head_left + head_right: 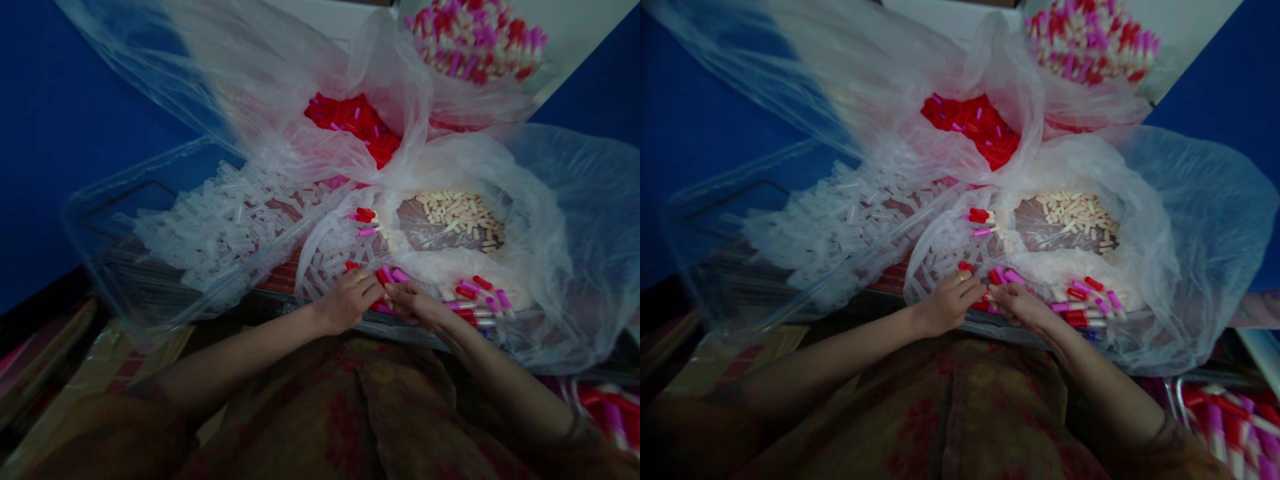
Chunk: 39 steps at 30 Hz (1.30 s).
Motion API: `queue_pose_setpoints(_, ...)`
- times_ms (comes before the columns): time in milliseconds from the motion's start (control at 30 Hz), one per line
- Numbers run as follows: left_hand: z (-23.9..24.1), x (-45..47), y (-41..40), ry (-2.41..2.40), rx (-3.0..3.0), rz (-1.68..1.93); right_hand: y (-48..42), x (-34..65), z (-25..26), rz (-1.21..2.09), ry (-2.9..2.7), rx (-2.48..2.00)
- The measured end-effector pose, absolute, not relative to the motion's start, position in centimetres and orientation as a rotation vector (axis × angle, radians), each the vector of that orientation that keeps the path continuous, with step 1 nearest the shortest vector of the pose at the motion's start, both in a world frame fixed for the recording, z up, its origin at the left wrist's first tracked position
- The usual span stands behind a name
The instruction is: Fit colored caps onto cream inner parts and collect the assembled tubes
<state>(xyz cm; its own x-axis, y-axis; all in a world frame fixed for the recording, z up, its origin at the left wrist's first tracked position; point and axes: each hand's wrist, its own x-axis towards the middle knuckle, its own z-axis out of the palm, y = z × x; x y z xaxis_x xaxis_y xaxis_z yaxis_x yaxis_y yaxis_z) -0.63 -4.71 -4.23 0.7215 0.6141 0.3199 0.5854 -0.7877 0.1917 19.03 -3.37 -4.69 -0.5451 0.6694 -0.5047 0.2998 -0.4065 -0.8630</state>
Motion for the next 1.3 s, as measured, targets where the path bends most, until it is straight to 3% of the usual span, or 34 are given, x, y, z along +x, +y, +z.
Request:
queue_pose_setpoints(100, -4.8, -0.3, -4.5, 0.900, 2.824, 0.629, -4.0, 19.9, -4.7, 1.830, -1.675, -1.324)
queue_pose_setpoints(233, -4.5, 0.3, -2.8, 1.154, 2.493, 0.773, -4.1, 23.5, -3.4, 1.021, -1.914, -1.452)
queue_pose_setpoints(367, -4.2, 0.4, 0.9, 1.663, 2.359, 0.650, -4.1, 30.8, -3.6, 0.347, -1.937, -1.667)
queue_pose_setpoints(500, -5.1, 1.5, 4.4, 1.870, 2.405, 0.432, -4.2, 35.7, -4.8, 0.037, -2.058, -1.831)
queue_pose_setpoints(600, -5.6, 2.6, 5.8, 1.961, 2.347, 0.384, -4.1, 34.3, -4.6, -0.121, -2.007, -1.787)
queue_pose_setpoints(700, -5.4, 2.9, 5.8, 2.005, 2.338, 0.385, -3.6, 29.2, -4.3, -0.078, -1.938, -1.597)
queue_pose_setpoints(833, -3.6, 1.8, 3.9, 1.983, 2.345, 0.413, -1.8, 22.1, -5.4, 0.266, -2.123, -1.354)
queue_pose_setpoints(1000, -1.8, -0.6, 0.5, 1.921, 2.275, 0.445, 1.3, 16.4, -7.2, 0.316, -2.260, -1.467)
queue_pose_setpoints(1167, -2.4, -2.5, -1.1, 1.738, 2.004, 0.598, 3.2, 15.1, -7.3, 0.376, -2.339, -1.513)
queue_pose_setpoints(1300, -2.8, -3.2, -1.7, 1.592, 1.884, 0.791, 3.2, 17.3, -6.8, 0.649, -1.991, -1.365)
